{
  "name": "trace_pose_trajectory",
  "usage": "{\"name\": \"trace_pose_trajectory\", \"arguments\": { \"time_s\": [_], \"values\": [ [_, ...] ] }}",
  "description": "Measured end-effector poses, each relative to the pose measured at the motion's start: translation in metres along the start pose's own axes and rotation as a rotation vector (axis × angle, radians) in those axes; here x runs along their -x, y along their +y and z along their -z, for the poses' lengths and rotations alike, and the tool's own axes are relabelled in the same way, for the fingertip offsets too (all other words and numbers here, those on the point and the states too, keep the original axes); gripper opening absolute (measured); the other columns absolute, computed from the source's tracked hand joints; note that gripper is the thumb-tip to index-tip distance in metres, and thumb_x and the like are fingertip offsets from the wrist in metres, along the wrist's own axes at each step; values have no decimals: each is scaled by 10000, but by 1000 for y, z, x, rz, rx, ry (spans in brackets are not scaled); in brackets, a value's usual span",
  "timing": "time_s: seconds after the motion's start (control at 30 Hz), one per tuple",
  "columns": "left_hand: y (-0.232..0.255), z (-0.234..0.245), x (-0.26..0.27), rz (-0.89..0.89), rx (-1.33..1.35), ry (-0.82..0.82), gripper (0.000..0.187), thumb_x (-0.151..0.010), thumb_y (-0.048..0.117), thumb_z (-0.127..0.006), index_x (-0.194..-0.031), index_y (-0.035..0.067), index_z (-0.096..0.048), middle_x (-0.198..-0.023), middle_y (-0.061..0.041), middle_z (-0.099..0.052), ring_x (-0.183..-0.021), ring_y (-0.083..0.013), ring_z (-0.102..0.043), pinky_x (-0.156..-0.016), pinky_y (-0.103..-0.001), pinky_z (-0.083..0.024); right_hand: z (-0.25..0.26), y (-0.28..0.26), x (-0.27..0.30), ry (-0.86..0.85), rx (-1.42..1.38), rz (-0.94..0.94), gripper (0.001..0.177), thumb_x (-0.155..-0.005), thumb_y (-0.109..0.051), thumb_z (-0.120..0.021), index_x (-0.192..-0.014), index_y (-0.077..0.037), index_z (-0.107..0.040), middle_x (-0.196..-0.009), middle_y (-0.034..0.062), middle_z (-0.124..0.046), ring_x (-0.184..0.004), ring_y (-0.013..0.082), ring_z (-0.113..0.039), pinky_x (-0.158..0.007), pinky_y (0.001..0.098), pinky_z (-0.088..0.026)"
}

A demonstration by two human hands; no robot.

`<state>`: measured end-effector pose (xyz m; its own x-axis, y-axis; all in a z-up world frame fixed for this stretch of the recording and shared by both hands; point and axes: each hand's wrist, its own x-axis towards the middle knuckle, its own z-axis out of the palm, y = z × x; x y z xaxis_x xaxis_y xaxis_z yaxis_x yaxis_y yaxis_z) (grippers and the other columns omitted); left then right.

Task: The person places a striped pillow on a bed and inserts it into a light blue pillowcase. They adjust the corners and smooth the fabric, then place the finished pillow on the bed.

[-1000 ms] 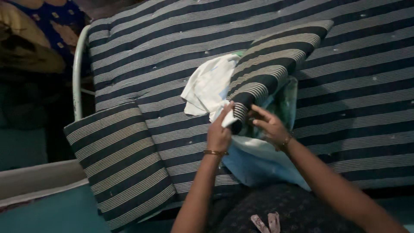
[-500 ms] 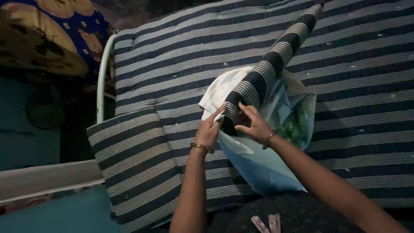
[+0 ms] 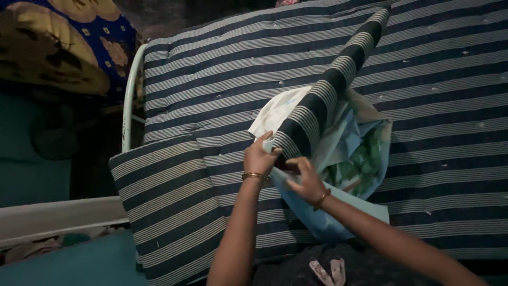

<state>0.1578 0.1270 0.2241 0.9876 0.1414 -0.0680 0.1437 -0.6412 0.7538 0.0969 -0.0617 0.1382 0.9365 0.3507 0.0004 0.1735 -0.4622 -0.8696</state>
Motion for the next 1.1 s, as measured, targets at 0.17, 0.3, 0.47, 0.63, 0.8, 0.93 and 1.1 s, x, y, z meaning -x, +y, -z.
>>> {"name": "trace_pose_trajectory", "arguments": {
  "time_s": [0.17, 0.3, 0.47, 0.63, 0.8, 0.93, 1.1],
  "values": [
    [0, -6, 1, 127, 27, -25, 558, -722, 259, -867, -1257, 226, -714, -1101, -117, -759, -1003, -308, -738, -856, -393, -590, -45, 31, 24, -140, 73, 344, 576, -643, -87, -729, -1201, -31, -599, -1323, 234, -533, -1269, 452, -465, -1091, 469, -376],
    [-2, -2, -1, 168, -22, -50, 536, -745, 247, -871, -1258, 254, -715, -1103, -116, -755, -994, -315, -727, -842, -399, -584, -52, 17, 37, -192, -137, 287, 417, -823, -46, -598, -1239, -71, -589, -1363, 217, -563, -1285, 365, -542, -1119, 409, -406],
    [8, 11, 1, 153, 73, -58, 524, -722, 210, -867, -1224, 279, -732, -1043, -116, -776, -917, -283, -770, -788, -375, -604, -42, 6, 22, -279, -348, -228, 540, -927, -42, -409, -1465, -68, -438, -1319, 177, -641, -1248, 271, -634, -1091, 355, -461],
    [10, 15, -2, 248, -22, -122, 445, -716, 283, -886, -1114, 205, -703, -870, -172, -766, -802, -326, -769, -718, -412, -588, -72, 46, 10, -271, -201, -11, 652, -903, -26, -493, -1529, 20, -316, -1536, 236, -422, -1433, 322, -403, -1173, 385, -303],
    [-13, -6, -6, 121, -47, -39, 482, -645, 327, -927, -993, 126, -660, -871, -172, -750, -803, -369, -734, -690, -441, -577, -112, 68, 17, -193, -498, -127, 734, -903, -88, -680, -1490, 20, -253, -1254, 251, -528, -1168, 356, -511, -965, 420, -420],
    [-21, -8, -4, 83, -47, -63, 470, -665, 325, -916, -966, 101, -632, -853, -177, -744, -780, -372, -735, -697, -445, -576, -93, 53, 15, -286, -635, -546, 675, -876, -211, -743, -1417, -76, -363, -860, 80, -675, -733, 187, -652, -648, 328, -557],
    [-22, -3, -3, 57, -62, -19, 468, -670, 348, -931, -937, 96, -640, -839, -178, -744, -786, -387, -719, -673, -459, -564, -47, 41, 9, -225, -713, -441, 416, -976, -268, -697, -1252, 32, -609, -839, 9, -672, -667, 77, -586, -607, 249, -503]
  ]
}}
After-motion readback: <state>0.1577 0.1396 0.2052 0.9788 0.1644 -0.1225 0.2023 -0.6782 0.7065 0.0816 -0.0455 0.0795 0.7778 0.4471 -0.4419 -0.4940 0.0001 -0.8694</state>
